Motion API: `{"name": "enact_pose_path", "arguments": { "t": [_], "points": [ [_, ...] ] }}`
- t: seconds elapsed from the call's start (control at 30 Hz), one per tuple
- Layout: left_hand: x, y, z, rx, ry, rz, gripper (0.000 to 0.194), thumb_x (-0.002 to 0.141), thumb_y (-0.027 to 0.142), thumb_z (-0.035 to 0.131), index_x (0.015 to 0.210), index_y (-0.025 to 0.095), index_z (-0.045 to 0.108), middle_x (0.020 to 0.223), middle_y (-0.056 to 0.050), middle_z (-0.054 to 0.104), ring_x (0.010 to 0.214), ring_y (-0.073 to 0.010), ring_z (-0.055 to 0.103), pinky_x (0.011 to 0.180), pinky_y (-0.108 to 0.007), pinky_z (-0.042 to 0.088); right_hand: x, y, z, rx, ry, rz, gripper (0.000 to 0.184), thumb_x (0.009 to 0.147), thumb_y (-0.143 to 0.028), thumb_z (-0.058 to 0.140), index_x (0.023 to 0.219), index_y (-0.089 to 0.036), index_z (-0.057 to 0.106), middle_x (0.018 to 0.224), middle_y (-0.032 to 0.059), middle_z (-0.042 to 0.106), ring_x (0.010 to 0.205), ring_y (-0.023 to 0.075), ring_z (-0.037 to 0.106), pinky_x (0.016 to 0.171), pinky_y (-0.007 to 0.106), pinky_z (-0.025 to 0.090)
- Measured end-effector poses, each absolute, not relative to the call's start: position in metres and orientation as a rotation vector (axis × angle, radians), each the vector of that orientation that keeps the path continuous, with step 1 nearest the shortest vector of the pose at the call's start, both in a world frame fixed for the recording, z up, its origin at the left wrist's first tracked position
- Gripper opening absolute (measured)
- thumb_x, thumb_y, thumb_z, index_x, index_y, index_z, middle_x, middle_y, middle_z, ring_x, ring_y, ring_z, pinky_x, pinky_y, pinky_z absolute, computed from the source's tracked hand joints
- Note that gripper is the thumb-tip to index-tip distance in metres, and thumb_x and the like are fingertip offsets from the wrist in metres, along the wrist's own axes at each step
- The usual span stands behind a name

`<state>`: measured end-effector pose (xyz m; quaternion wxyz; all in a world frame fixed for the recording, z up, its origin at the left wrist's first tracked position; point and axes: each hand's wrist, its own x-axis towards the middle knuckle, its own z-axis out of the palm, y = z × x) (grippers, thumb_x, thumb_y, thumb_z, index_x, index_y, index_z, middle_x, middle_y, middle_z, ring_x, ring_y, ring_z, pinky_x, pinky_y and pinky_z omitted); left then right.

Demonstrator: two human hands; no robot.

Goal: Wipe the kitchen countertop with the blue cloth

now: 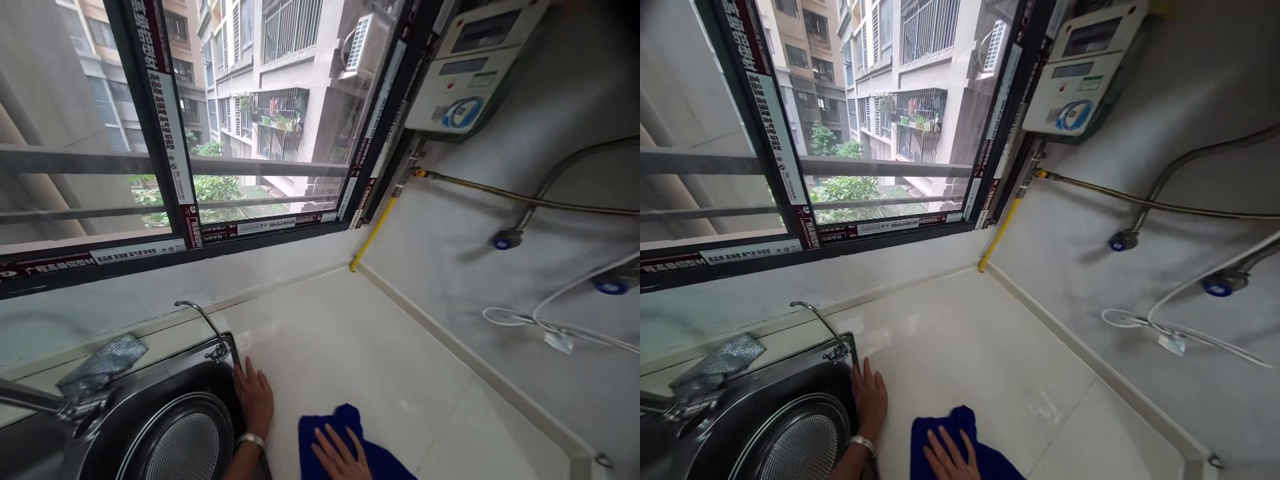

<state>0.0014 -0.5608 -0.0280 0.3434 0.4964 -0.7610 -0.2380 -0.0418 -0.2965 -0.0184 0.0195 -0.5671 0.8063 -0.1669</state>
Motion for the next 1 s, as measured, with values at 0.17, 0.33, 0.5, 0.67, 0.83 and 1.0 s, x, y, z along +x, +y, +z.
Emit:
{"name": "enact_pose_path", "arguments": {
  "t": [0.17,0.33,0.5,0.67,0.83,1.0],
  "points": [
    [0.004,-0.559,-0.037,1.232,-1.961,-0.649,0.058,0.095,0.042,0.031,0.145,0.014,0.039,0.146,-0.023,0.052,0.151,-0.0357,0.029,0.119,-0.066,0.037,-0.068,-0.376,0.010,-2.002,2.068,-0.491,0.080,0.071,-0.022,0.050,0.149,-0.039,0.041,0.153,-0.0013,0.049,0.145,0.0291,0.039,0.121,0.062,0.023],
    [0.007,-0.558,-0.038,1.314,-1.914,-0.849,0.061,0.096,0.046,0.030,0.146,0.013,0.037,0.156,-0.022,0.039,0.153,-0.0355,0.022,0.124,-0.064,0.029,-0.097,-0.454,0.025,-1.909,2.016,-0.546,0.075,0.074,-0.020,0.049,0.147,-0.031,0.043,0.156,0.0037,0.045,0.149,0.0276,0.031,0.123,0.064,0.009],
    [0.006,-0.556,-0.033,1.398,-1.950,-0.831,0.061,0.095,0.045,0.035,0.145,0.010,0.039,0.160,-0.028,0.028,0.152,-0.0398,0.024,0.124,-0.063,0.032,-0.133,-0.519,0.025,-1.951,2.007,-0.519,0.062,0.080,-0.024,0.050,0.143,-0.029,0.050,0.155,0.0044,0.046,0.149,0.0259,0.031,0.123,0.061,0.007],
    [0.006,-0.553,-0.036,1.413,-2.017,-0.693,0.055,0.096,0.038,0.037,0.146,0.015,0.040,0.158,-0.027,0.030,0.150,-0.0412,0.029,0.119,-0.063,0.039,-0.159,-0.569,0.024,-1.953,2.101,-0.485,0.059,0.086,-0.029,0.050,0.145,-0.028,0.048,0.157,0.0041,0.043,0.149,0.0248,0.030,0.123,0.058,0.005],
    [0.005,-0.554,-0.039,1.433,-2.095,-0.541,0.054,0.095,0.033,0.039,0.146,0.016,0.039,0.156,-0.027,0.033,0.147,-0.0414,0.035,0.115,-0.063,0.043,-0.179,-0.606,0.023,-1.888,2.225,-0.512,0.058,0.091,-0.035,0.047,0.148,-0.030,0.043,0.160,0.0021,0.038,0.149,0.0237,0.027,0.124,0.054,0.003],
    [0.000,-0.556,-0.043,1.449,-2.134,-0.378,0.053,0.094,0.028,0.039,0.144,0.010,0.042,0.156,-0.028,0.033,0.147,-0.0398,0.036,0.116,-0.056,0.044,-0.205,-0.631,0.021,-1.743,2.406,-0.572,0.057,0.093,-0.037,0.044,0.149,-0.026,0.043,0.161,0.0026,0.036,0.149,0.0243,0.027,0.124,0.051,0.001]
  ]
}}
